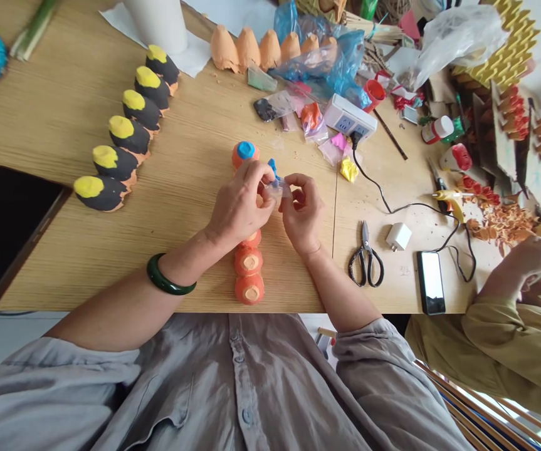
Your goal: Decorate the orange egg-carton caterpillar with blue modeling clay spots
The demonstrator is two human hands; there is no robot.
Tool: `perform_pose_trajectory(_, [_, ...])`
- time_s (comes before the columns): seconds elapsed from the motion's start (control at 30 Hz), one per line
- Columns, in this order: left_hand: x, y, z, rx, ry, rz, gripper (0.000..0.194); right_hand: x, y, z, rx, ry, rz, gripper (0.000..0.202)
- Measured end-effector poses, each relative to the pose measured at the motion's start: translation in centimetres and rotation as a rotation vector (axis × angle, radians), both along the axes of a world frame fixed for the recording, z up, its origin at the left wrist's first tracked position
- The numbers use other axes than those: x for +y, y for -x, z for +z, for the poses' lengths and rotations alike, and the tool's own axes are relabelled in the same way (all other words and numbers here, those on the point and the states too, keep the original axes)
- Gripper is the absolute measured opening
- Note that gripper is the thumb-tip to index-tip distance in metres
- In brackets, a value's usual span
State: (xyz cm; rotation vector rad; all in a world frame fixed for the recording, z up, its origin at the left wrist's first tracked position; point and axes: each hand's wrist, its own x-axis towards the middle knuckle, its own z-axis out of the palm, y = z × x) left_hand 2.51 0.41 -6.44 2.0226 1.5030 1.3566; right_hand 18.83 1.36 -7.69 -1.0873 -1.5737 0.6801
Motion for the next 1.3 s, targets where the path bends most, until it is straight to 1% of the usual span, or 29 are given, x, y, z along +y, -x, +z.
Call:
perform_pose_trajectory(0.07, [-0.1, 0.1, 0.1, 0.003, 0.013, -0.002, 0.028, 0.0, 0.0, -0.1, -0.007, -0.015, 0.004, 0.007])
perform_pose_trajectory(0.2, [-0.2, 0.0, 0.5, 0.028, 0.012, 0.015, 0.031, 0.0, -0.3, -0.1, -0.058, -0.064, 0.063, 0.011])
perform_pose_trajectory(0.3, [-0.3, 0.0, 0.6, 0.045, 0.011, 0.019, 0.026, 0.0, -0.4, -0.1, -0.082, -0.103, 0.077, 0.013])
perform_pose_trajectory(0.37, [-0.2, 0.1, 0.6, 0.051, 0.009, 0.018, 0.023, 0.1, -0.4, -0.2, -0.080, -0.089, 0.077, 0.014])
perform_pose_trajectory(0.43, [-0.1, 0.2, 0.6, 0.058, 0.015, -0.001, 0.023, 0.2, -0.3, -0.3, -0.039, -0.030, 0.077, 0.016])
perform_pose_trajectory(0.5, [0.0, 0.3, 0.4, 0.050, 0.029, -0.024, 0.024, 0.4, -0.2, -0.1, 0.044, 0.059, 0.073, 0.026])
perform_pose_trajectory(0.57, [0.2, 0.3, 0.2, 0.025, 0.038, -0.031, 0.025, 0.4, -0.2, 0.3, 0.147, 0.162, 0.076, 0.040])
perform_pose_trajectory(0.63, [0.3, 0.1, 0.0, -0.016, 0.031, -0.015, 0.026, 0.4, -0.3, 1.1, 0.241, 0.291, 0.087, 0.049])
perform_pose_trajectory(0.73, [0.6, -0.1, -0.2, -0.117, 0.054, 0.001, 0.028, 0.4, -0.5, 2.2, 0.333, 0.486, 0.089, 0.053])
perform_pose_trajectory(0.83, [0.8, -0.1, -0.3, -0.178, 0.107, -0.013, 0.025, 0.7, -0.6, 2.6, 0.381, 0.581, 0.121, 0.057])
perform_pose_trajectory(0.9, [0.8, 0.2, -0.2, -0.150, 0.088, -0.028, 0.022, 0.8, -0.6, 2.3, 0.386, 0.590, 0.159, 0.056])
perform_pose_trajectory(0.93, [0.8, 0.3, -0.2, -0.120, 0.069, -0.030, 0.022, 0.8, -0.5, 2.1, 0.369, 0.558, 0.162, 0.055])
perform_pose_trajectory(1.0, [0.5, 0.4, 0.1, -0.035, 0.035, -0.015, 0.025, 0.7, -0.3, 1.7, 0.279, 0.408, 0.123, 0.047])
perform_pose_trajectory(1.07, [0.1, 0.4, 0.5, 0.062, 0.007, -0.004, 0.026, 0.5, -0.2, 1.4, 0.151, 0.255, 0.066, 0.035])
perform_pose_trajectory(1.1, [-0.2, 0.3, 0.8, 0.105, -0.010, -0.012, 0.025, 0.4, -0.2, 1.4, 0.110, 0.221, 0.047, 0.029])
perform_pose_trajectory(1.13, [-0.3, 0.3, 1.1, 0.139, -0.033, -0.027, 0.025, 0.4, -0.2, 1.3, 0.100, 0.228, 0.042, 0.025])
perform_pose_trajectory(1.2, [-0.3, 0.5, 1.6, 0.179, -0.068, -0.073, 0.027, 0.6, -0.4, 1.4, 0.170, 0.321, 0.070, 0.021])
perform_pose_trajectory(1.23, [-0.2, 0.8, 1.8, 0.189, -0.073, -0.099, 0.032, 0.7, -0.5, 1.5, 0.231, 0.376, 0.095, 0.023])
perform_pose_trajectory(1.3, [0.4, 1.5, 2.1, 0.206, -0.069, -0.157, 0.053, 1.1, -0.7, 1.7, 0.352, 0.472, 0.151, 0.029])
